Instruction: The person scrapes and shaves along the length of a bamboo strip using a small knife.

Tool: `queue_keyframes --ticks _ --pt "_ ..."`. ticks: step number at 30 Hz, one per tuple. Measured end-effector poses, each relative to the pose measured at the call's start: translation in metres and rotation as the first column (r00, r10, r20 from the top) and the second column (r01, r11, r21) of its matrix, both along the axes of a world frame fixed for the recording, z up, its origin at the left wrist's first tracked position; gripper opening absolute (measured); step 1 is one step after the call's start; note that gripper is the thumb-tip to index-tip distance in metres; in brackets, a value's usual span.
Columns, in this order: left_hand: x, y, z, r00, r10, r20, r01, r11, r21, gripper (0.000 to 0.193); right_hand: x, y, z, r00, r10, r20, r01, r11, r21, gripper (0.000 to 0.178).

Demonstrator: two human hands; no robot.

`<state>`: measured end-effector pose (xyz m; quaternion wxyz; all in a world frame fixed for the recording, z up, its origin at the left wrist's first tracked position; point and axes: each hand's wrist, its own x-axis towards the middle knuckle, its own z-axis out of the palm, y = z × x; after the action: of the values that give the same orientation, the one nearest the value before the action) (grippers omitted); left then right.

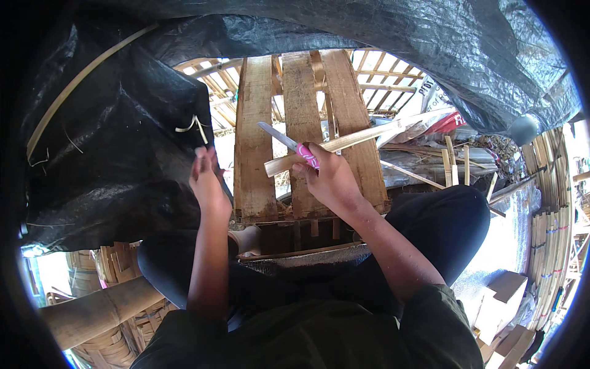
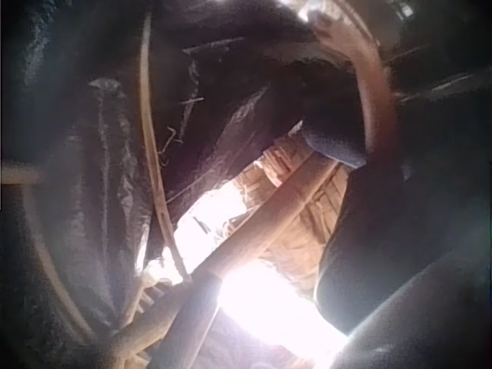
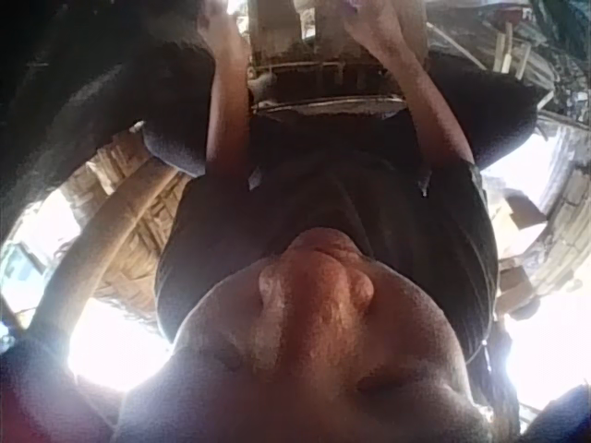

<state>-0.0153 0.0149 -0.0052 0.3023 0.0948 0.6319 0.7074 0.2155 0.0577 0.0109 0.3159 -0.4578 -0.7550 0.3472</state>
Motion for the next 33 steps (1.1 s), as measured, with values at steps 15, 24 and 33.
queue_keyframes --ticks 15,24,33 --pt "0.034 -0.014 -0.003 0.383 -0.81 -0.444 0.76 0.549 -0.347 0.044 0.001 0.001 -0.001 0.999 -0.018 0.045 0.016 0.998 0.053 0.023" --pt "0.047 -0.009 0.003 0.455 -0.822 -0.343 0.789 0.55 -0.273 0.035 0.003 0.0 -0.001 0.998 0.004 0.061 -0.01 0.996 0.09 0.019" --pt "0.042 -0.012 0.011 0.2 -0.695 -0.691 0.721 0.582 -0.376 0.025 0.049 0.047 0.005 0.969 -0.241 -0.046 0.242 0.97 0.007 0.019"
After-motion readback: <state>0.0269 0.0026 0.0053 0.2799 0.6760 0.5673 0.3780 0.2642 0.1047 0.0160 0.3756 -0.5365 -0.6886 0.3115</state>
